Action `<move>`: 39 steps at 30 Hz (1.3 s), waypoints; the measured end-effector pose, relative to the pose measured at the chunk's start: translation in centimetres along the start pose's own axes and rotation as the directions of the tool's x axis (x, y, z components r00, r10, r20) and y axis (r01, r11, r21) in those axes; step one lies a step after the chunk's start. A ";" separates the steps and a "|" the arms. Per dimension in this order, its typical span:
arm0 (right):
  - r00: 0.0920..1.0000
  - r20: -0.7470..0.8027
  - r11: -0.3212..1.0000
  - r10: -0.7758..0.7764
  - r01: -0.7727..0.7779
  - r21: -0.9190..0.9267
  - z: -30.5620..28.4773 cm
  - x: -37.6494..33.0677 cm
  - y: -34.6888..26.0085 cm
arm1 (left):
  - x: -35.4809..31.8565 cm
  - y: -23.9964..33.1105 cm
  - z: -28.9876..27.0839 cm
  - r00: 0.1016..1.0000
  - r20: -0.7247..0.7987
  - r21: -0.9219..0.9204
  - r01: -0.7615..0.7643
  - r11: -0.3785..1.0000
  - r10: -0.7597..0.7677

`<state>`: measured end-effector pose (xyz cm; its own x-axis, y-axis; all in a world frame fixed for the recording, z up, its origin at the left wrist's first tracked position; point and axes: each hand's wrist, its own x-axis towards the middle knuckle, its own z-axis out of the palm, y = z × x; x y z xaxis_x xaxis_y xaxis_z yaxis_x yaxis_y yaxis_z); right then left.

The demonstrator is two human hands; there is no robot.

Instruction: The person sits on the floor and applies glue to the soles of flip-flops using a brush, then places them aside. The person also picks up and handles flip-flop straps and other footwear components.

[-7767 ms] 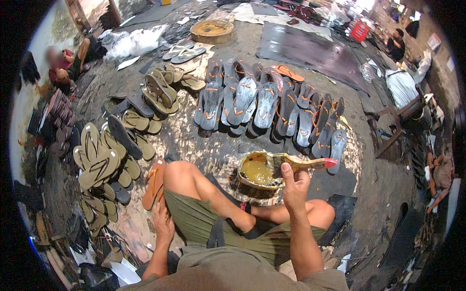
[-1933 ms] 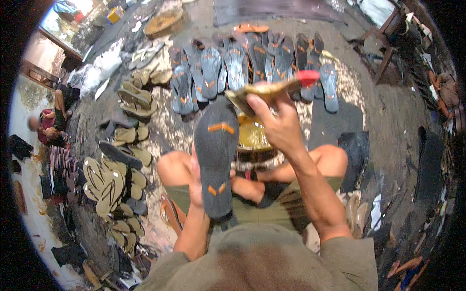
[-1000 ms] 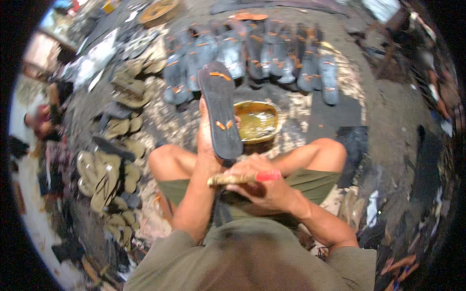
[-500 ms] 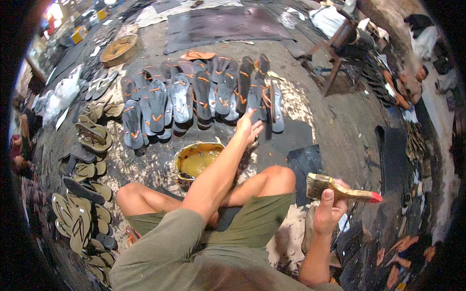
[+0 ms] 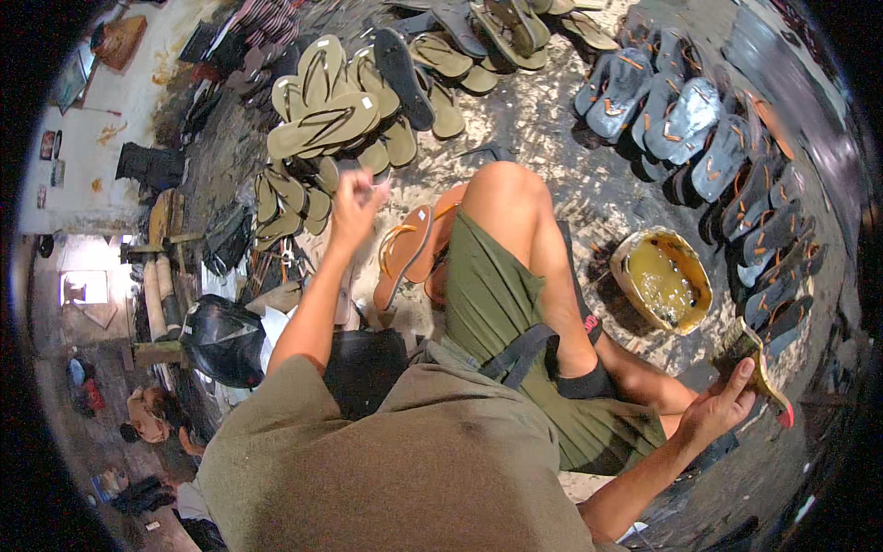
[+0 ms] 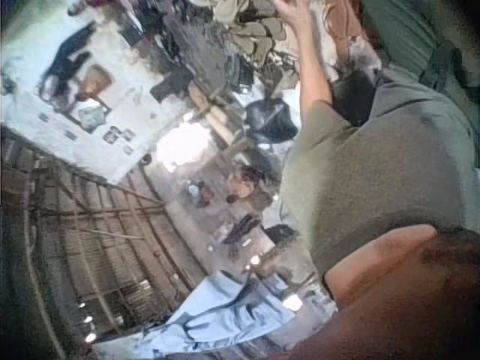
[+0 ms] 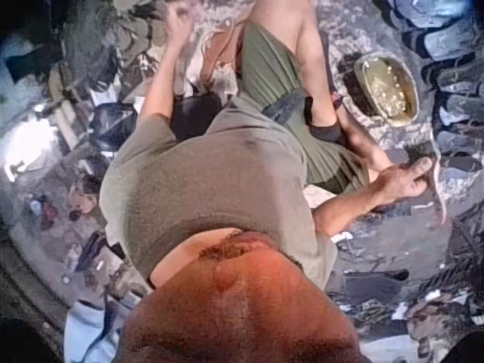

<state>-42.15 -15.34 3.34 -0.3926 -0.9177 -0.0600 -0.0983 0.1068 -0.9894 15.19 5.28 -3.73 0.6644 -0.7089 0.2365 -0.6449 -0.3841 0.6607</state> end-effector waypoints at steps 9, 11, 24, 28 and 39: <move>0.857 0.511 0.845 -0.070 0.323 -0.426 7.6 5.3 4.5 | -13.5 -4.3 2.5 0.909 0.232 -0.150 0.386 0.910 -0.347; 0.806 0.581 0.682 -0.113 0.489 -0.545 9.2 5.6 5.5 | -9.5 -1.4 1.7 0.948 0.235 -0.235 0.272 0.933 -0.217; 0.776 0.515 0.377 -0.365 0.629 -0.680 -3.3 8.2 2.9 | -0.5 15.5 5.8 0.958 0.258 -0.775 0.130 0.619 0.122; 0.983 0.160 0.991 -0.085 0.066 0.116 2.3 3.9 -5.1 | -2.7 24.9 9.2 0.830 0.558 -0.788 0.534 0.307 -0.011; 0.706 0.532 0.884 -0.468 0.373 0.283 10.0 -5.4 -4.6 | -6.9 30.2 15.2 0.580 0.757 -0.550 0.815 -0.183 0.301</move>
<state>-30.42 -14.67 6.91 0.2554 -0.9010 0.3507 0.0255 -0.3563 -0.9340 -14.60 -10.45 3.77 -0.0950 -0.9744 -0.2036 0.8673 -0.1815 0.4636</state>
